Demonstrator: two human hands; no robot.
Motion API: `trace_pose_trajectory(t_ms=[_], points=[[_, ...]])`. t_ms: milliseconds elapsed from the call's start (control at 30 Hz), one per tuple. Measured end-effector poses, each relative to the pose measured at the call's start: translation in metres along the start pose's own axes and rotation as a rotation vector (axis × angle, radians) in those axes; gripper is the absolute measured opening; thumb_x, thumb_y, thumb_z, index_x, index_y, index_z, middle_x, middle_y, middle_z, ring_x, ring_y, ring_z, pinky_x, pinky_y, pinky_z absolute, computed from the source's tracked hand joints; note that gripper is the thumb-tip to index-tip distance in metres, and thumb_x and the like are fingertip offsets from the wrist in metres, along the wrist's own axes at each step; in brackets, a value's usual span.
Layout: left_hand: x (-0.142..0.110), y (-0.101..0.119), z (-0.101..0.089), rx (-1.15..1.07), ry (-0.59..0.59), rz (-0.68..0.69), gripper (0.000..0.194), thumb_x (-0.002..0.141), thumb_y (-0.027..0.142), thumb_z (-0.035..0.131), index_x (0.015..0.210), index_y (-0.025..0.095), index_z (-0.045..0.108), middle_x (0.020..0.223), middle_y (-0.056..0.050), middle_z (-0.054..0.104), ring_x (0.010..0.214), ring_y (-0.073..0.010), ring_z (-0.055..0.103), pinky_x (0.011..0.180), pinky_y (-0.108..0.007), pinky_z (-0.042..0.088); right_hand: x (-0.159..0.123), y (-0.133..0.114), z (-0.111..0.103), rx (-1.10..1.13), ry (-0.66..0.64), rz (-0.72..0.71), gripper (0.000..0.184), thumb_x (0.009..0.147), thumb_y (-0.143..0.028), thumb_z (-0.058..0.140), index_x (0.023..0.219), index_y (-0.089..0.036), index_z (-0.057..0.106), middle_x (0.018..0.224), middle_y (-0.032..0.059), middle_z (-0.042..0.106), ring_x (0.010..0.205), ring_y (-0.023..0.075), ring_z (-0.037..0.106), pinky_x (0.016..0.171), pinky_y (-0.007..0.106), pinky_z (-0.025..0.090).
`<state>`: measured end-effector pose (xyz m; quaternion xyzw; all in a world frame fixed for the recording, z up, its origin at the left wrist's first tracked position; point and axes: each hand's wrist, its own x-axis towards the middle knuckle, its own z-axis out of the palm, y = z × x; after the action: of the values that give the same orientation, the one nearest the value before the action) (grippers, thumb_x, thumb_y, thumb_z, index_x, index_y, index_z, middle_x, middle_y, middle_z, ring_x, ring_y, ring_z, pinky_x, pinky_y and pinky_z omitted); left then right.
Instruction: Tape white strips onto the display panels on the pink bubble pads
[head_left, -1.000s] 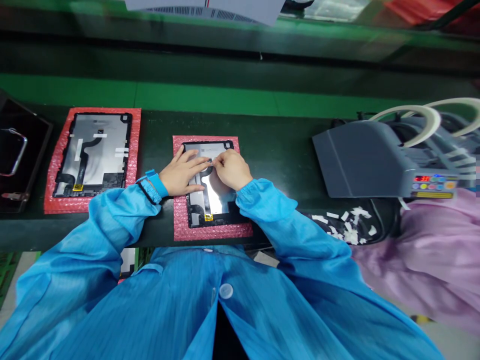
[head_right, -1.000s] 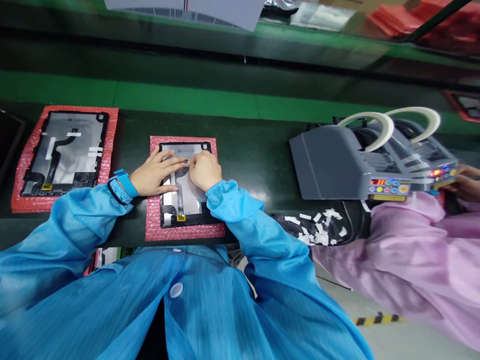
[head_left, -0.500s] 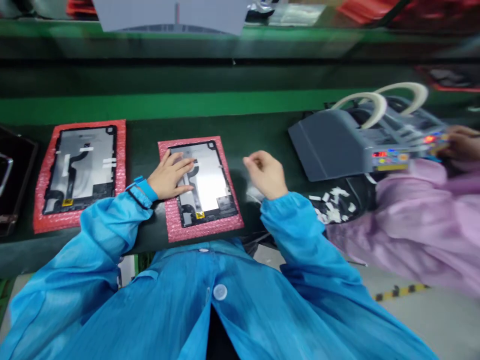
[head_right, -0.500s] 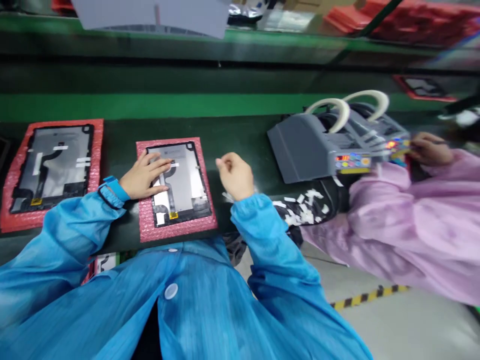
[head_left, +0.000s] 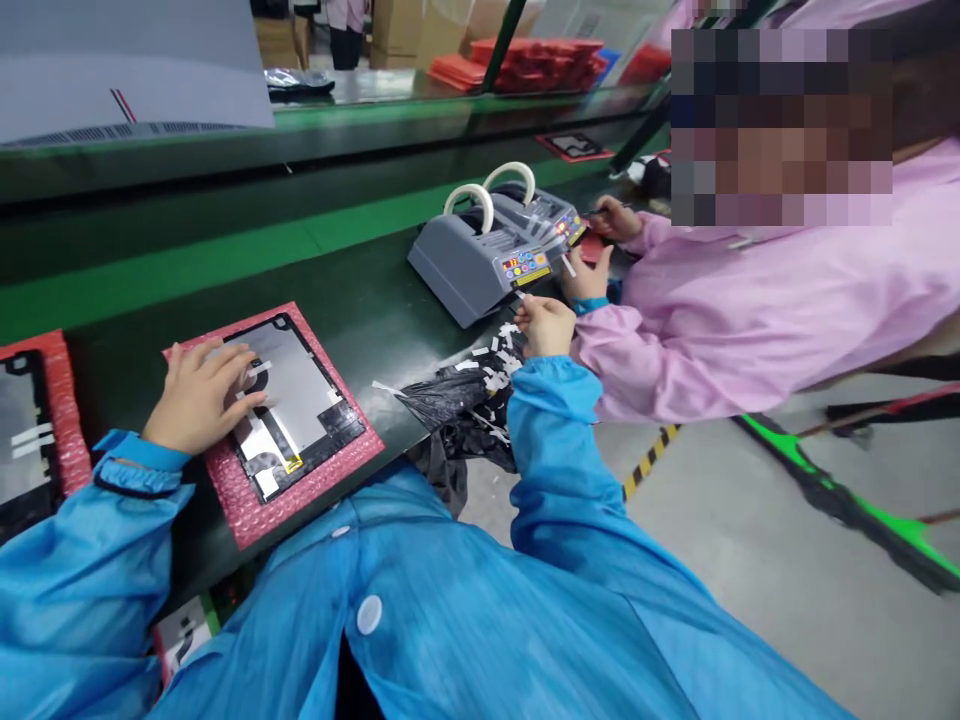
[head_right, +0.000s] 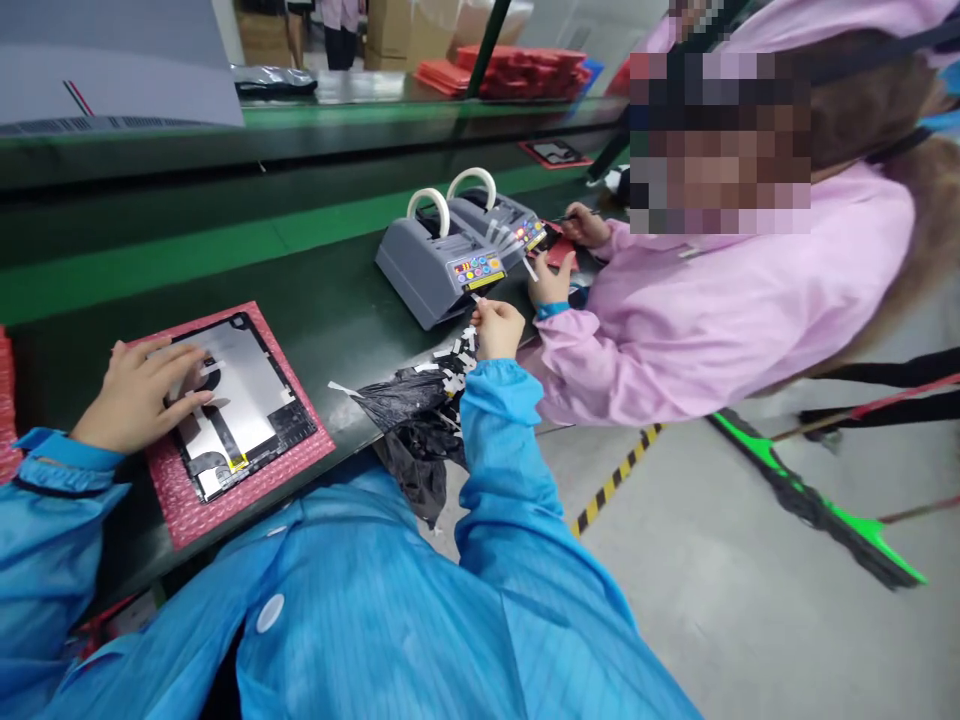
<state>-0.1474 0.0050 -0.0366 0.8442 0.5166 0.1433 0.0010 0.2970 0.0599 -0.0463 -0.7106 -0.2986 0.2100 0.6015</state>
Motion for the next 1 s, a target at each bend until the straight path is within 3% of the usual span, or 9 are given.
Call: trace_pose_trajectory(t_ms=[133,333,567,700,800,867,900,1000], points=[[0.001,0.003,0.001,0.028,0.03,-0.004,0.039,0.086,0.047,0.044,0.113,0.022,0.057,0.124,-0.014,0.059,0.118,-0.0365,0.046,0.1,-0.066,0.028,-0.006,0.007,-0.004,0.019,0.123,-0.081,0.016,0.078,-0.027,0.054,0.067,-0.018,0.047,0.056,-0.0047,0.052,0.051,0.0072,0.05,0.048,0.018,0.04],[0.01,0.007,0.001,0.02,0.091,-0.007,0.034,0.088,0.047,0.041,0.104,0.023,0.059,0.112,-0.011,0.059,0.11,-0.0312,0.049,0.098,-0.052,0.039,-0.005,0.01,-0.003,0.142,0.068,0.017,0.025,0.082,-0.043,0.051,0.084,-0.022,0.04,0.073,-0.0019,0.062,0.057,0.0078,0.059,0.04,0.013,0.035],[0.012,0.01,0.008,-0.056,0.099,0.042,0.03,0.087,0.041,0.044,0.103,0.023,0.063,0.106,-0.012,0.059,0.105,-0.0325,0.051,0.093,-0.051,0.042,0.008,0.005,0.008,0.134,0.08,0.012,0.029,0.077,-0.036,0.059,0.085,-0.024,0.033,0.068,-0.0037,0.057,0.059,0.0123,0.062,0.04,0.016,0.036],[0.013,0.011,0.011,-0.112,0.097,0.05,0.03,0.086,0.041,0.046,0.102,0.024,0.065,0.105,-0.013,0.06,0.105,-0.0331,0.052,0.092,-0.054,0.041,0.007,0.0,0.009,0.056,0.158,0.009,0.034,0.073,-0.021,0.058,0.096,-0.022,0.033,0.073,-0.0035,0.059,0.067,0.0136,0.064,0.05,0.021,0.045],[0.013,0.017,0.009,-0.189,0.103,0.036,0.03,0.086,0.042,0.046,0.1,0.024,0.065,0.104,-0.011,0.062,0.105,-0.0308,0.053,0.095,-0.052,0.041,-0.015,-0.01,0.003,-0.101,0.204,-0.19,0.04,0.074,-0.018,0.056,0.106,-0.021,0.033,0.079,-0.0004,0.061,0.078,0.0159,0.064,0.068,0.03,0.05],[0.014,0.027,0.005,-0.288,0.079,0.013,0.032,0.086,0.045,0.046,0.1,0.023,0.065,0.104,-0.01,0.063,0.104,-0.0282,0.055,0.095,-0.049,0.043,-0.042,-0.02,0.004,-0.174,0.109,-0.354,0.045,0.074,-0.022,0.058,0.111,-0.021,0.032,0.084,0.0024,0.062,0.084,0.0175,0.063,0.074,0.033,0.049],[0.015,0.033,0.003,-0.347,0.06,0.0,0.034,0.086,0.047,0.046,0.1,0.023,0.065,0.104,-0.009,0.064,0.103,-0.0266,0.056,0.094,-0.047,0.044,-0.059,-0.024,0.007,-0.179,-0.005,-0.405,0.048,0.074,-0.026,0.06,0.112,-0.021,0.032,0.085,0.0031,0.062,0.084,0.018,0.062,0.075,0.034,0.049],[0.023,0.055,-0.002,-0.526,0.007,-0.045,0.041,0.086,0.052,0.045,0.101,0.02,0.064,0.101,-0.008,0.067,0.094,-0.0213,0.06,0.088,-0.039,0.048,-0.107,-0.036,0.03,-0.104,-0.489,-0.417,0.051,0.074,-0.036,0.063,0.113,-0.025,0.032,0.082,0.0012,0.061,0.079,0.0175,0.062,0.073,0.034,0.049]])
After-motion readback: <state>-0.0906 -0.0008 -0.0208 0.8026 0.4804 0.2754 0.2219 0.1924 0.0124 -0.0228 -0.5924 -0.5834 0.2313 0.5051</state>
